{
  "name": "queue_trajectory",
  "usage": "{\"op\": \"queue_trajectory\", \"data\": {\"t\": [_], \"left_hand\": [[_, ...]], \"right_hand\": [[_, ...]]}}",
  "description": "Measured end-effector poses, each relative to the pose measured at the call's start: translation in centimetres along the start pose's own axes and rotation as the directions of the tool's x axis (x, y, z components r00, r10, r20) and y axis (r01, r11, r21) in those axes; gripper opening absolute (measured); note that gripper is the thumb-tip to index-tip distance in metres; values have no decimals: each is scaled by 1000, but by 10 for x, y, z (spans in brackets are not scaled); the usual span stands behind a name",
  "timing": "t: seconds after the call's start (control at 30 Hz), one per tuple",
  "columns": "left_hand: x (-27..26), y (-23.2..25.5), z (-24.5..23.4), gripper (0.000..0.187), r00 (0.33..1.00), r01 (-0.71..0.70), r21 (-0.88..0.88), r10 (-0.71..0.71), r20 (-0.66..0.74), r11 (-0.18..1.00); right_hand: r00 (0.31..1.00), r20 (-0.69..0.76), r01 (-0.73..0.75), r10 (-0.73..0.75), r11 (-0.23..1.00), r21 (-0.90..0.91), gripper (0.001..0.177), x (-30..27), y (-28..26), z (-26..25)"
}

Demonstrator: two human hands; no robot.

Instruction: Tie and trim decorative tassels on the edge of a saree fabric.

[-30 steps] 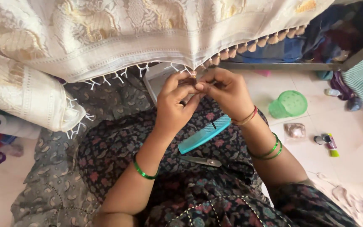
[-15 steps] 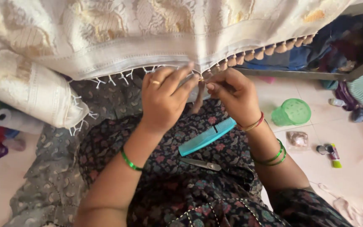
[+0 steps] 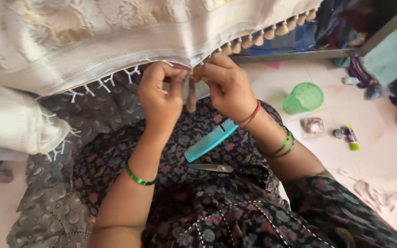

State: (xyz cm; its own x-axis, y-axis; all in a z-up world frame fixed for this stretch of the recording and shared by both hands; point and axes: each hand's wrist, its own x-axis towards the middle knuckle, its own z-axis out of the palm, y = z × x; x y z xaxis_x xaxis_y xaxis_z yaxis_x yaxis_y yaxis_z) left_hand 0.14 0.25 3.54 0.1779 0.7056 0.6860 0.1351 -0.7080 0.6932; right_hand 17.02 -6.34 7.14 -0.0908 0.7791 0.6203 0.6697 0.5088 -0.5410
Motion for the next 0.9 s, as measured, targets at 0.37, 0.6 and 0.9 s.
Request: {"op": "queue_trajectory", "data": {"t": [0.37,0.6,0.9], "left_hand": [[-14,3,7,5,902,432,-630,-297,313,646],[-5,18,5,9,985,134,-223,-105,137,966],[-7,20,-6,7,964,260,-364,-216,157,894]], "right_hand": [[999,7,-48,48,999,4,13,-17,3,-9],[999,-3,-47,47,998,-30,9,-1,-16,-22],[988,-66,146,-140,983,109,34,10,-14,-5]]}}
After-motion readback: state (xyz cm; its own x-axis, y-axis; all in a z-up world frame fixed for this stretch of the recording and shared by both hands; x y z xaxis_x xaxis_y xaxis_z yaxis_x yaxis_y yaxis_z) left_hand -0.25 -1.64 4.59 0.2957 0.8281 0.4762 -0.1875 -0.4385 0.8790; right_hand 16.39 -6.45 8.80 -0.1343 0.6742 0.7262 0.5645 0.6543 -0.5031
